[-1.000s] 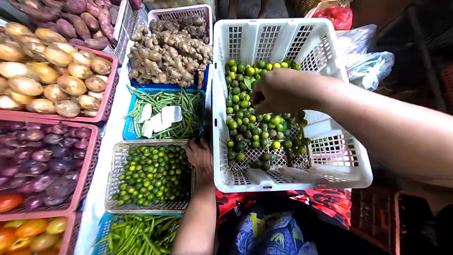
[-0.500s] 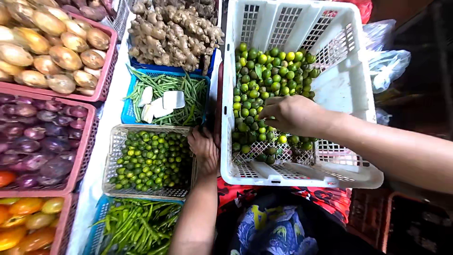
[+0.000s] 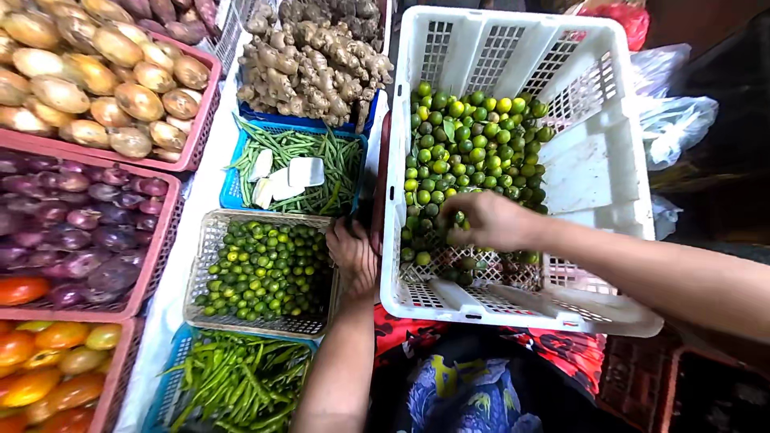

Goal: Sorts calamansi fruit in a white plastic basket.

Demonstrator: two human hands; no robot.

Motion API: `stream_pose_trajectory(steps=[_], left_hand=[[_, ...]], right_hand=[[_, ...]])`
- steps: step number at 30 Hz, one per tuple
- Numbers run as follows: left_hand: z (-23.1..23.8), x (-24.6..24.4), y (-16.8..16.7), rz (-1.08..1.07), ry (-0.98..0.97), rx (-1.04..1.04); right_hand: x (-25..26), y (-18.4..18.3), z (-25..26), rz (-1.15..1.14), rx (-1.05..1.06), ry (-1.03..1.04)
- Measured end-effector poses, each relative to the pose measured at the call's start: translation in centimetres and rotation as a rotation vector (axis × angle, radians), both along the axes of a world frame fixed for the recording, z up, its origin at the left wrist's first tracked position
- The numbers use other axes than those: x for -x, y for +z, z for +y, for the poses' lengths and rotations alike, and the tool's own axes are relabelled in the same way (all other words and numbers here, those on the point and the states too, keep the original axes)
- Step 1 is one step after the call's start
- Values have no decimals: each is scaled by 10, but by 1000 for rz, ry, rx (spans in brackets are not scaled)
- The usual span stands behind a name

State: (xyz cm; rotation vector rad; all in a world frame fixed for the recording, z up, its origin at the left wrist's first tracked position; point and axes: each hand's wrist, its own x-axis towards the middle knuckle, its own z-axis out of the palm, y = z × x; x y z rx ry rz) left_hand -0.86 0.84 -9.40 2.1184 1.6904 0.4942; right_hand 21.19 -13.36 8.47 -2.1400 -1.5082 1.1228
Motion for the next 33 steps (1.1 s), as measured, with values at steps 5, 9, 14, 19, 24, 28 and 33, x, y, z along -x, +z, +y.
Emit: stream_pose_trajectory(steps=[5, 9, 14, 19, 24, 28, 33], left_hand=[[7, -2, -7, 15, -26, 49], [5, -3, 4, -16, -20, 17], [1, -5, -5, -33, 6, -90], [2, 2, -21, 55, -9, -69], [2, -2, -11, 27, 13, -31], [2, -2, -8, 14, 22, -14], [5, -3, 5, -37, 19, 88]], right_hand=[[-56, 22, -4, 374, -129, -365], [-23, -5, 7, -223, 78, -109], [-9, -22, 13, -314, 124, 3], [26, -16, 34, -303, -19, 127], [51, -45, 41, -597, -59, 334], [39, -27, 48, -538, 89, 281], [25, 74, 50, -471, 137, 193]])
